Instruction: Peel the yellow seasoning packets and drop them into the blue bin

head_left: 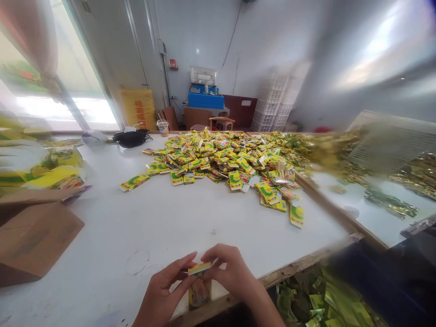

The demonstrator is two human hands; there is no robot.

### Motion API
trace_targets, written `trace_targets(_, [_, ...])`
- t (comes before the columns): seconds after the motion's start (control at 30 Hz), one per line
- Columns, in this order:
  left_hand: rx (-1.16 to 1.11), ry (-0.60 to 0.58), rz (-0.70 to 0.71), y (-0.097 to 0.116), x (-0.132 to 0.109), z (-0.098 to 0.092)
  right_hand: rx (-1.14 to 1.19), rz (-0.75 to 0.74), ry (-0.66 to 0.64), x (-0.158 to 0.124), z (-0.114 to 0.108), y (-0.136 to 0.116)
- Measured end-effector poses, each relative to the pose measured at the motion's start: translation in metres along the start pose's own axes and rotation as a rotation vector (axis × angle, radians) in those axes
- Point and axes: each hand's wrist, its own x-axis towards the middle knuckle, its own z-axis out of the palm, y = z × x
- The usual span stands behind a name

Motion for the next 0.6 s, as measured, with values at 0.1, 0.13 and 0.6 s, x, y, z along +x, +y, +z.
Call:
trace_targets(0.1, [-0.015,0.011,0.05,-0.001,-0.003,0.002,0.008,-0.044,0.048,-0.004,0.005,0.0])
trace_targets(0.13, [-0.01,0.002,0.079,-0.001,-0.004,0.003,0.018,-0.053,0.057,-0.006,0.007,0.001])
trace_targets(0.6, [0.335,-0.199,0.288,0.028,0.085,0.056,0.001,-0.03,0.551,-0.078,-0.096,0.007])
